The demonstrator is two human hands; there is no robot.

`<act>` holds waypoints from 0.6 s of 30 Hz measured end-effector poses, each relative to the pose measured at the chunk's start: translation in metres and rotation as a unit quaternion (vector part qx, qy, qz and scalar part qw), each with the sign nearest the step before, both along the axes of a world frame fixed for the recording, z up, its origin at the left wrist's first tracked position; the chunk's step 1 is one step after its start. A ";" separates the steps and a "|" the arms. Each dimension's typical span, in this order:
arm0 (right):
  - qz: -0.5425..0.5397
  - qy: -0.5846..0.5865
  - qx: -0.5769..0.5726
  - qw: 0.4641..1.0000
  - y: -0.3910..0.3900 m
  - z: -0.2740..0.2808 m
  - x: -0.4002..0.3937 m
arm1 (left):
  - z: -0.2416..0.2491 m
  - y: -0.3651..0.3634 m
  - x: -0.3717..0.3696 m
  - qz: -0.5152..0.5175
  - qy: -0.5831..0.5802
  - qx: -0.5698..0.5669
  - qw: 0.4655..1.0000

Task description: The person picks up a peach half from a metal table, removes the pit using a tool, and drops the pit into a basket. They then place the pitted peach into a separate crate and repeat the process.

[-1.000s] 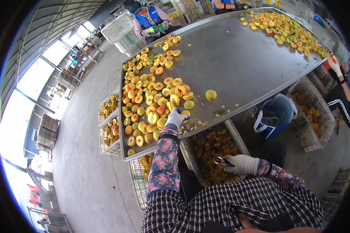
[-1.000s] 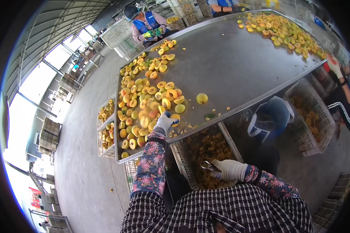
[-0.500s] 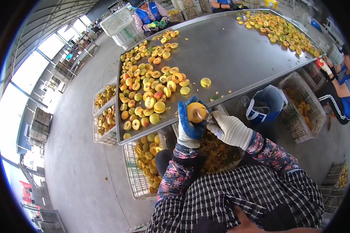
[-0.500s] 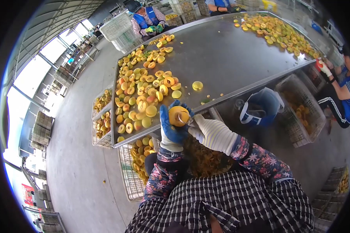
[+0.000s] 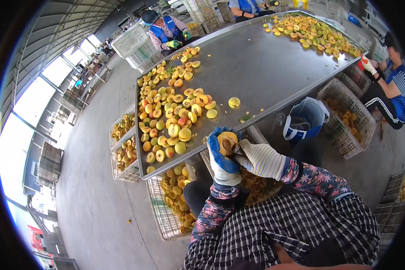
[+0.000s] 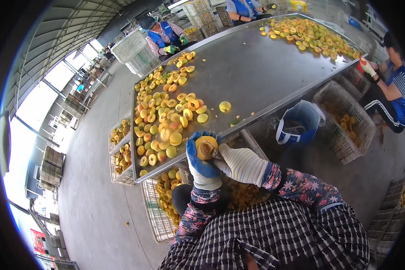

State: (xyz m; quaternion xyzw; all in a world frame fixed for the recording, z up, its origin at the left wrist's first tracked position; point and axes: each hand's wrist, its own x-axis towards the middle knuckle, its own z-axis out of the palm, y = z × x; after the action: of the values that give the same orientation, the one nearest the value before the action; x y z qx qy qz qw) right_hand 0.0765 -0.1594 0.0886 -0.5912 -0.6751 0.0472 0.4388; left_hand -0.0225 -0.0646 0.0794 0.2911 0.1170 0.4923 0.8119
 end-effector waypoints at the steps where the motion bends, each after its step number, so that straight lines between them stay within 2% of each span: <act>1: -0.001 -0.006 0.019 1.000 0.001 -0.005 -0.001 | 0.001 -0.002 -0.001 -0.002 -0.012 -0.014 1.000; 3: -0.004 -0.018 0.058 0.998 0.004 -0.010 -0.002 | 0.003 -0.005 -0.001 0.019 -0.008 0.000 1.000; 6: -0.013 -0.020 -0.116 0.993 -0.004 0.006 -0.001 | 0.000 -0.007 0.000 0.058 0.021 0.032 0.998; 8: 0.037 -0.070 -0.184 0.980 0.000 0.001 0.007 | -0.002 -0.008 -0.001 0.087 0.070 0.068 0.991; 9: 0.062 -0.099 -0.217 0.969 0.003 -0.003 0.015 | 0.000 -0.002 -0.005 0.124 0.190 0.229 0.947; 10: 0.086 0.004 -0.256 0.963 0.005 -0.012 0.017 | 0.006 0.007 -0.014 0.156 0.301 0.378 0.861; 11: 0.101 0.107 -0.290 0.946 0.008 -0.021 0.019 | 0.006 0.009 -0.020 0.181 0.402 0.508 0.740; 12: 0.116 0.396 -0.297 0.861 0.010 -0.035 0.017 | -0.008 0.015 -0.015 0.126 0.321 0.453 0.822; 15: 0.104 0.624 -0.383 0.673 0.018 -0.038 0.020 | -0.016 0.029 -0.020 0.057 0.375 0.511 0.771; 16: 0.132 0.496 -0.385 0.766 0.004 -0.033 0.025 | -0.017 0.023 -0.018 -0.020 0.301 0.361 0.882; 17: 0.157 0.360 -0.378 0.838 -0.010 -0.007 0.022 | -0.014 0.015 -0.015 -0.063 0.206 0.184 0.959; 18: 0.157 0.413 -0.384 0.811 -0.014 0.010 0.018 | -0.013 0.009 -0.012 -0.048 0.148 0.127 0.980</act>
State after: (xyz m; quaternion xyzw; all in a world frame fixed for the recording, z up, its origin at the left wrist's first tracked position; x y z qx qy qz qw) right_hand 0.0945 -0.1730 0.0991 -0.5229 -0.4409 0.6102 0.3998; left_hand -0.0342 -0.0552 0.0661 0.4666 0.1579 0.4150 0.7649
